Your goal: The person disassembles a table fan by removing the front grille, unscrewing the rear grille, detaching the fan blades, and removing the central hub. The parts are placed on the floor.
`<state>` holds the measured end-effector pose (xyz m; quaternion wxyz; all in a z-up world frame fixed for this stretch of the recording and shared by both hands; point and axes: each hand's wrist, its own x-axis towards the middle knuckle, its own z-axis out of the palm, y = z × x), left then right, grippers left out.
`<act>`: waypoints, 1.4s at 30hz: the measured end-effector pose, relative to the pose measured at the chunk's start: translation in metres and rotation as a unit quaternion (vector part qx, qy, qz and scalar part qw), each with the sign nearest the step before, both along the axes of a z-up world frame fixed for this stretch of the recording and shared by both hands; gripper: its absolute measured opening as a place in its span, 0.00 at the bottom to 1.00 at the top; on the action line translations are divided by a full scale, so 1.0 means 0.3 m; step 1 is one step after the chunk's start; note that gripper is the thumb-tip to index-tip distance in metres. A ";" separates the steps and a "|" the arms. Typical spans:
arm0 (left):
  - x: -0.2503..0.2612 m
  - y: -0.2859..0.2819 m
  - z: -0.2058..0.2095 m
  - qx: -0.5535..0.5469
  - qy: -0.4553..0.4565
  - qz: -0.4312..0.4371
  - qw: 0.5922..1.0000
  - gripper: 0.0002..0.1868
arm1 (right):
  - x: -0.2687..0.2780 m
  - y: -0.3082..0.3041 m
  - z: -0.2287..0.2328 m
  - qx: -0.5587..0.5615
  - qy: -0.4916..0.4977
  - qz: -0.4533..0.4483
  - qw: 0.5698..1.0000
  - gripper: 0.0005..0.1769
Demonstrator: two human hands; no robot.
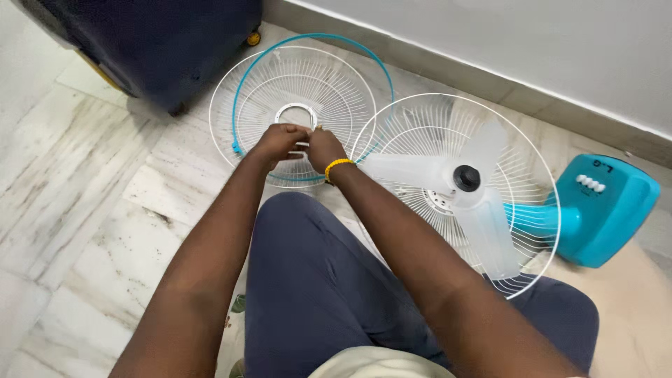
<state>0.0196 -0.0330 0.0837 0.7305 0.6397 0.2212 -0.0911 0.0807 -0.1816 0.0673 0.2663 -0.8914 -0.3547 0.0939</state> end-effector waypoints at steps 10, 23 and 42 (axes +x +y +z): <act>0.251 -0.241 0.330 -0.094 -0.212 0.029 0.972 0.10 | 0.166 -0.332 0.422 0.250 -0.117 -0.038 0.960 0.14; 0.647 -1.161 0.302 0.161 -0.399 -0.157 0.889 0.10 | 0.310 -1.289 0.454 0.247 -0.025 -0.262 0.933 0.13; 1.181 -1.214 0.150 0.322 -0.124 -0.360 0.867 0.08 | 0.735 -1.579 0.029 0.248 0.142 -0.293 0.913 0.10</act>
